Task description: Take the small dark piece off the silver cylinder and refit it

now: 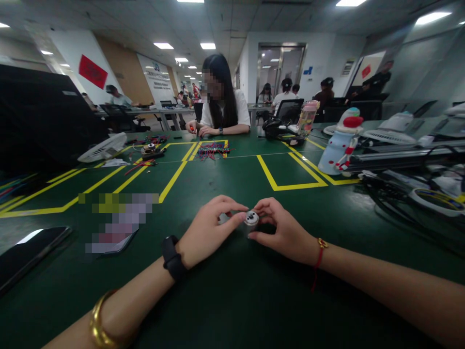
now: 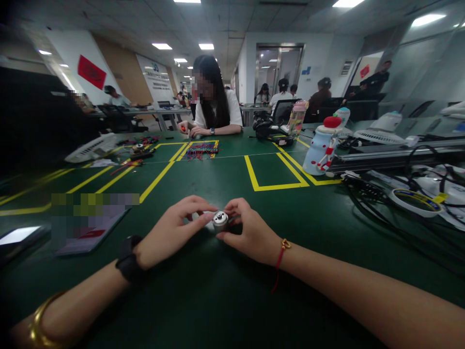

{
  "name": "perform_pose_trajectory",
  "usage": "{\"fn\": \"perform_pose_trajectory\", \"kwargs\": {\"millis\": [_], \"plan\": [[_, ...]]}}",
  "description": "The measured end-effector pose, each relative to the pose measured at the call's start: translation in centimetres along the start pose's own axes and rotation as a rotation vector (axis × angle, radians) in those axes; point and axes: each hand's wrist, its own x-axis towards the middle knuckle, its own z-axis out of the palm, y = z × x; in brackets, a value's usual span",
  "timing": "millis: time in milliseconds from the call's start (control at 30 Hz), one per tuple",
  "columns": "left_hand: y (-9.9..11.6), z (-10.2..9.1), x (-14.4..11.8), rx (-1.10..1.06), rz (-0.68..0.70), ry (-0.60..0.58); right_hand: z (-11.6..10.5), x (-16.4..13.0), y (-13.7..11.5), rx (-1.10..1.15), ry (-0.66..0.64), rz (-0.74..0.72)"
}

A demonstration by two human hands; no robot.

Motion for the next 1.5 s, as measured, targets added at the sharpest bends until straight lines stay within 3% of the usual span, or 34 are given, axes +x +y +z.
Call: {"fn": "perform_pose_trajectory", "kwargs": {"millis": [133, 433, 667, 833, 967, 1033, 1100, 1233, 1367, 1433, 1500], "plan": [[1.5, 0.9, 0.2, 0.012, -0.014, 0.031, 0.1, 0.1, 0.0, 0.002, -0.002, 0.000], [1.0, -0.1, 0.0, -0.004, -0.020, 0.110, -0.1, 0.0, -0.4, -0.132, 0.018, -0.072], [-1.3, 1.4, -1.1, 0.062, -0.043, -0.092, -0.2, -0.1, -0.1, -0.157, 0.024, -0.057], [-1.5, 2.3, -1.1, 0.082, -0.018, -0.107, 0.0, -0.3, -0.2, -0.179, 0.023, -0.061], [-1.3, 1.7, -1.1, 0.017, -0.041, -0.118, -0.4, -0.1, -0.5, -0.262, 0.053, -0.088], [-1.5, 0.8, -1.1, -0.001, -0.096, -0.074, -2.2, 0.3, -0.6, -0.342, 0.106, -0.059], [-2.3, -0.5, -1.1, -0.001, -0.193, 0.011, -5.6, 0.8, -0.4, -0.486, 0.187, 0.021], [-5.8, -3.1, -0.8, -0.019, -0.379, 0.241, -15.7, 1.0, 1.5, -0.992, 0.378, 0.358], [-9.4, -3.9, -0.5, -0.074, -0.471, 0.404, -24.1, -0.3, 4.6, -1.081, 0.443, 0.625], [-10.1, -3.8, -0.4, -0.058, -0.476, 0.419, -26.0, -1.0, 5.5, -1.059, 0.416, 0.741], [-10.1, -3.5, -0.3, -0.032, -0.473, 0.411, -26.0, -1.1, 5.5, -1.069, 0.417, 0.772]]}}
